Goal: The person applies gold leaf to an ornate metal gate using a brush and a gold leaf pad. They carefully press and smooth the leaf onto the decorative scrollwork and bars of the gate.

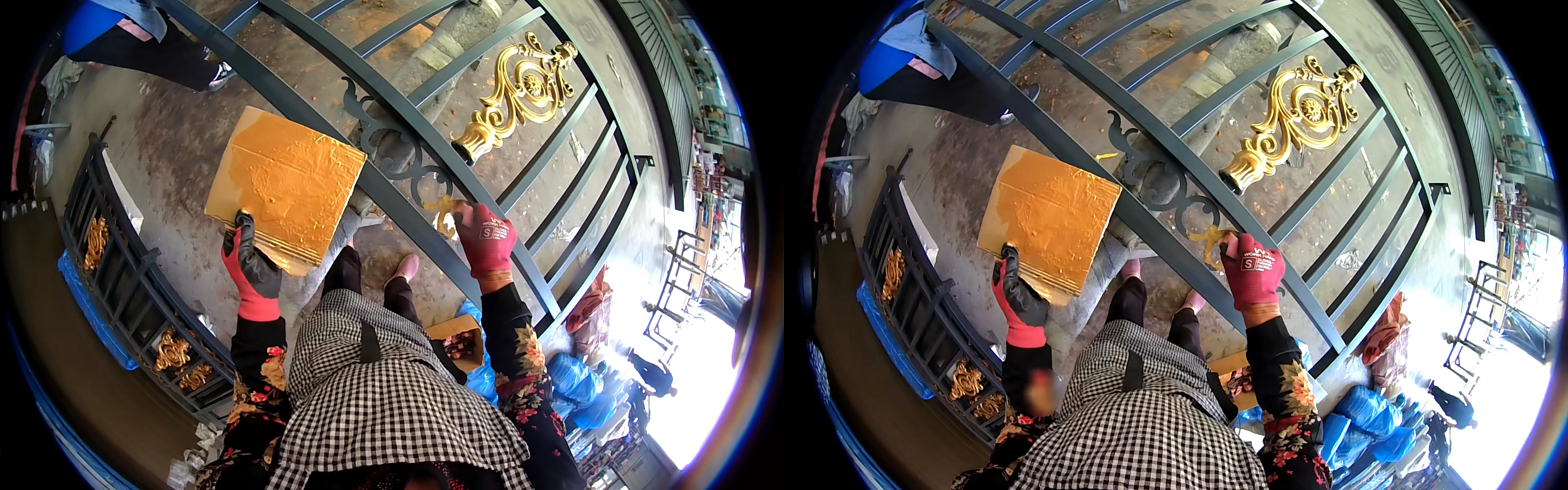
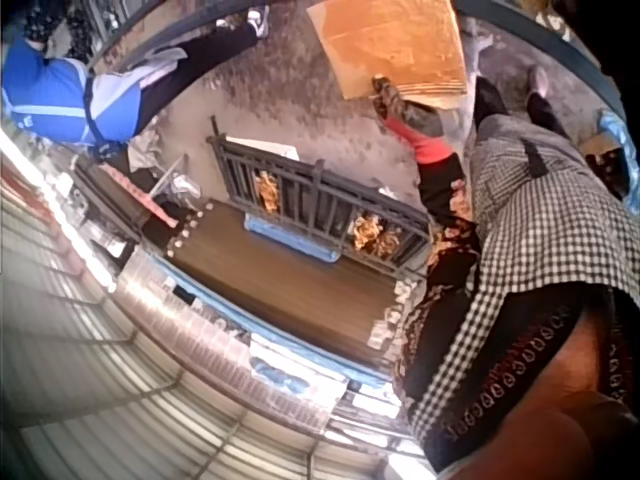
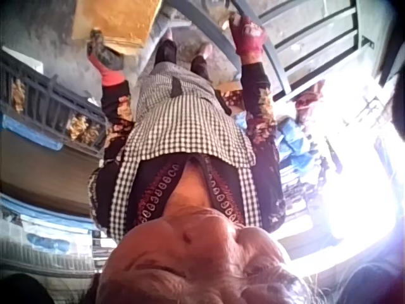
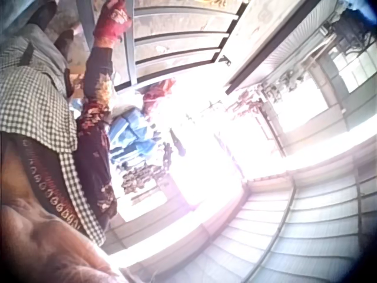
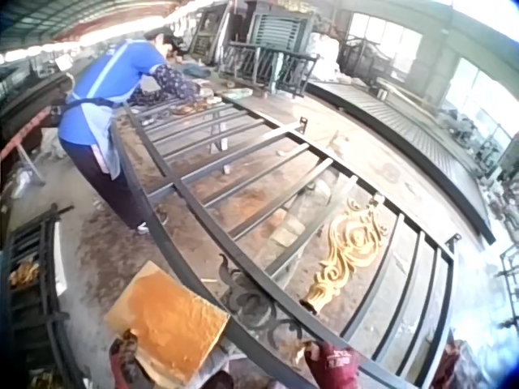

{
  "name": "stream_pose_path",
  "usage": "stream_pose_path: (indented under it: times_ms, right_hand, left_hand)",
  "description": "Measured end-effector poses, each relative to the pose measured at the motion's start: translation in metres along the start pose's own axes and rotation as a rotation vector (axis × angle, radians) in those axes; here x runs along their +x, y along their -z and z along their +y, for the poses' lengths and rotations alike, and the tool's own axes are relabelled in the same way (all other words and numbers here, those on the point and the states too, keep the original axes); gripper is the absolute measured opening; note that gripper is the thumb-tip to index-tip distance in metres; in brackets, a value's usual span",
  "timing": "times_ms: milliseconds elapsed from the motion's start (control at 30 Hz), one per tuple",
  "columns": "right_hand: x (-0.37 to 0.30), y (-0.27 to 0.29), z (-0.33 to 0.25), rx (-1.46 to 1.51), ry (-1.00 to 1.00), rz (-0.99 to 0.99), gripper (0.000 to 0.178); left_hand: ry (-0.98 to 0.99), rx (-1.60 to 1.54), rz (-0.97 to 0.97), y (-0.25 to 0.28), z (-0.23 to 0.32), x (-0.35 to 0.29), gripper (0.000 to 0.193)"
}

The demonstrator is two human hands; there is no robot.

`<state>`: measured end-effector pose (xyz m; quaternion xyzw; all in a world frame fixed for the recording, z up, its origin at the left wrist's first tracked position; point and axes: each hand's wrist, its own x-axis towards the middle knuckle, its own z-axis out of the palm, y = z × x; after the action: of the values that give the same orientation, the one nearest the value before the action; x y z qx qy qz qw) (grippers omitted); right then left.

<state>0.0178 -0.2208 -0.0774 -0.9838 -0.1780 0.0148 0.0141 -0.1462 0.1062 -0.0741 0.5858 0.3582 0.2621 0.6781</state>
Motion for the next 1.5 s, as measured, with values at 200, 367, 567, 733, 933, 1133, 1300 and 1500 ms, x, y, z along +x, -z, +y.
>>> stream_pose_path:
  times_ms: [200, 367, 567, 733, 933, 1133, 1300, 1500]
  right_hand:
    - [-0.029, 0.024, 0.004, 0.055, -0.198, -0.038, 0.026]
    - [-0.044, 0.027, 0.002, 0.079, -0.312, -0.04, 0.028]
    - [-0.026, 0.013, -0.002, 0.087, -0.328, 0.008, 0.03]
    - [-0.03, 0.006, 0.009, -0.036, -0.465, -0.179, 0.034]
    - [-0.025, 0.01, 0.008, 0.003, -0.45, -0.146, 0.035]
    - [-0.036, 0.02, 0.012, 0.096, -0.6, -0.307, 0.042]
    - [-0.026, 0.012, 0.014, 0.164, -0.643, -0.226, 0.045]
    - [-0.037, 0.015, 0.022, 0.272, -0.68, -0.196, 0.046]
  left_hand:
    - [-0.239, 0.364, -0.063, 0.004, -0.008, 0.02, 0.034]
    - [0.01, 0.06, -0.054, -0.008, -0.001, 0.033, 0.034]
    - [-0.377, 0.532, -0.233, 0.0, -0.01, 0.047, 0.035]
    - [-0.367, 0.503, -0.232, -0.005, -0.009, 0.051, 0.037]
    - [-0.263, 0.391, -0.247, -0.004, -0.015, 0.054, 0.036]
    - [-0.067, 0.195, -0.161, -0.008, -0.007, 0.055, 0.036]
    - [-0.313, 0.436, -0.228, -0.011, -0.011, 0.057, 0.036]
    - [-0.4, 0.495, -0.243, -0.008, -0.012, 0.057, 0.034]
